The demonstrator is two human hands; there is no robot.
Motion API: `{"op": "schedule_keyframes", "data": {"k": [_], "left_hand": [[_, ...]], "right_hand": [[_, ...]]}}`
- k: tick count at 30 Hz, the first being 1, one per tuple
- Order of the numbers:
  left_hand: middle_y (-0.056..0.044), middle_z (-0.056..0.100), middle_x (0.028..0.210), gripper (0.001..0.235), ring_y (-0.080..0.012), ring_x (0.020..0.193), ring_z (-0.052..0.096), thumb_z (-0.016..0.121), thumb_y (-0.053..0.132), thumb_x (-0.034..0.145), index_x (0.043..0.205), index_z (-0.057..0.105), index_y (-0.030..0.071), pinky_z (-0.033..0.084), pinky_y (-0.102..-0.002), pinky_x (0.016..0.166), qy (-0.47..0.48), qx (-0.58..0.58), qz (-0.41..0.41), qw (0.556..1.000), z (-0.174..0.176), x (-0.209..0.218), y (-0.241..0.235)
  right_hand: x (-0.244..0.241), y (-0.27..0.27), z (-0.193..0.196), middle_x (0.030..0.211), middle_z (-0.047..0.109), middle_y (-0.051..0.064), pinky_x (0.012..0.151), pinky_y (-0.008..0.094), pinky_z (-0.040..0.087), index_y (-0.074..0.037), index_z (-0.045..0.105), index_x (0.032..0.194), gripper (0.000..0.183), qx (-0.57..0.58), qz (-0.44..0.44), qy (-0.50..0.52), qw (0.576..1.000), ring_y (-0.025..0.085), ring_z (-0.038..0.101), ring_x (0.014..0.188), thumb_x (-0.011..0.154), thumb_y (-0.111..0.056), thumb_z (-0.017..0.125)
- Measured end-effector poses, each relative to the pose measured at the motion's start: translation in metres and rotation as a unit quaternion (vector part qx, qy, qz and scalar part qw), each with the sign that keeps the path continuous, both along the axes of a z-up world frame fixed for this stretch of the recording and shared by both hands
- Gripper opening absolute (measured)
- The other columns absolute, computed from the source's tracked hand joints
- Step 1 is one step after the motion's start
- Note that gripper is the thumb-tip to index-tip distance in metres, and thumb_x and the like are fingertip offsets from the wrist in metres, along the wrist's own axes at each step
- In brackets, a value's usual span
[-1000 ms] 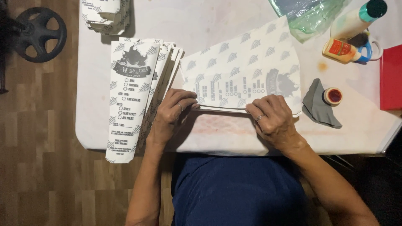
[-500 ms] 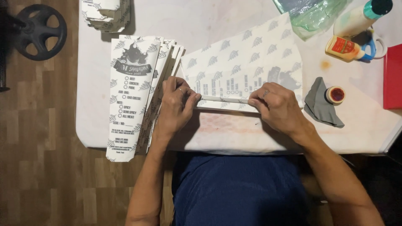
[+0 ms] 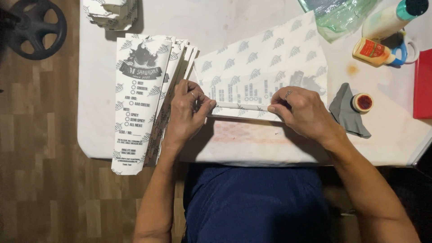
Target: Folding printed paper wrappers and securing the folds with tape at a manual workstation.
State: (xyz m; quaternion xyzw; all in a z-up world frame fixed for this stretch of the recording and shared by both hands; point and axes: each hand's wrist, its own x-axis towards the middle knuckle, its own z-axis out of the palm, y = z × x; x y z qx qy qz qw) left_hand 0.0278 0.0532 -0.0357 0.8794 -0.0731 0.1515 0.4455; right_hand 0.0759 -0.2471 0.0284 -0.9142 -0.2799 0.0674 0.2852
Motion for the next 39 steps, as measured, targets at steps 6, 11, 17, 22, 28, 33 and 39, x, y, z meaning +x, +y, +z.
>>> {"op": "schedule_keyframes", "data": {"k": [6, 11, 17, 22, 28, 33, 39], "left_hand": [[-0.010, 0.051, 0.091, 0.024, -0.0306, 0.087, 0.057, 0.083, 0.020, 0.086, 0.072, 0.069, 0.005, 0.052, -0.039, 0.071, -0.001, -0.016, 0.010, 1.000, 0.002, -0.001, -0.002], [-0.011, 0.051, 0.091, 0.022, -0.0290, 0.084, 0.057, 0.083, 0.015, 0.083, 0.073, 0.068, 0.004, 0.050, -0.037, 0.068, 0.002, -0.035, 0.014, 0.999, 0.005, -0.001, -0.004], [-0.009, 0.051, 0.091, 0.028, -0.0269, 0.076, 0.058, 0.084, 0.013, 0.082, 0.090, 0.058, 0.007, 0.048, -0.038, 0.065, 0.010, -0.114, 0.044, 0.992, 0.013, -0.008, -0.012], [-0.006, 0.048, 0.100, 0.019, -0.0266, 0.096, 0.051, 0.074, -0.005, 0.083, 0.076, 0.070, 0.013, 0.045, -0.040, 0.087, -0.004, -0.101, 0.038, 0.994, 0.021, -0.013, -0.023], [-0.002, 0.046, 0.104, 0.030, -0.0209, 0.104, 0.044, 0.069, -0.002, 0.090, 0.086, 0.081, 0.025, 0.041, -0.035, 0.098, 0.023, -0.118, 0.055, 0.991, 0.020, -0.021, -0.035], [-0.003, 0.049, 0.116, 0.018, -0.0297, 0.118, 0.035, 0.082, 0.030, 0.085, 0.103, 0.081, 0.028, 0.046, -0.033, 0.098, -0.162, 0.097, 0.047, 0.981, -0.050, -0.019, -0.041], [-0.005, 0.069, 0.099, 0.009, -0.0227, 0.090, 0.061, 0.080, 0.007, 0.090, 0.099, 0.081, 0.010, 0.052, -0.039, 0.087, -0.315, 0.295, 0.012, 0.902, -0.020, -0.020, -0.052]], "right_hand": [[0.004, 0.003, 0.004, 0.076, 0.074, 0.019, 0.065, 0.038, 0.060, 0.002, 0.075, 0.092, 0.011, -0.004, 0.000, 0.017, 1.000, 0.033, 0.074, 0.072, 0.090, -0.007, 0.079], [0.007, 0.005, 0.010, 0.076, 0.074, 0.020, 0.065, 0.038, 0.061, 0.003, 0.075, 0.092, 0.009, -0.024, -0.005, 0.040, 0.999, 0.033, 0.075, 0.072, 0.089, -0.005, 0.079], [0.009, 0.007, 0.011, 0.075, 0.074, 0.019, 0.065, 0.039, 0.061, 0.001, 0.074, 0.092, 0.008, -0.039, -0.009, 0.061, 0.997, 0.033, 0.075, 0.072, 0.089, -0.005, 0.078], [0.010, 0.007, 0.012, 0.075, 0.074, 0.019, 0.064, 0.039, 0.061, 0.001, 0.074, 0.091, 0.008, -0.052, -0.006, 0.065, 0.997, 0.033, 0.075, 0.072, 0.089, -0.005, 0.079], [0.007, 0.004, 0.008, 0.075, 0.073, 0.018, 0.064, 0.037, 0.061, 0.000, 0.073, 0.092, 0.009, -0.046, 0.005, 0.050, 0.998, 0.032, 0.075, 0.073, 0.090, -0.007, 0.078], [0.005, 0.002, 0.004, 0.074, 0.073, 0.017, 0.063, 0.036, 0.061, -0.002, 0.074, 0.090, 0.008, -0.049, 0.003, 0.019, 0.999, 0.031, 0.075, 0.072, 0.089, -0.008, 0.079], [0.004, -0.002, -0.008, 0.075, 0.072, 0.014, 0.064, 0.038, 0.060, -0.004, 0.073, 0.092, 0.011, -0.044, 0.012, -0.022, 0.999, 0.030, 0.073, 0.072, 0.091, -0.013, 0.079]]}}
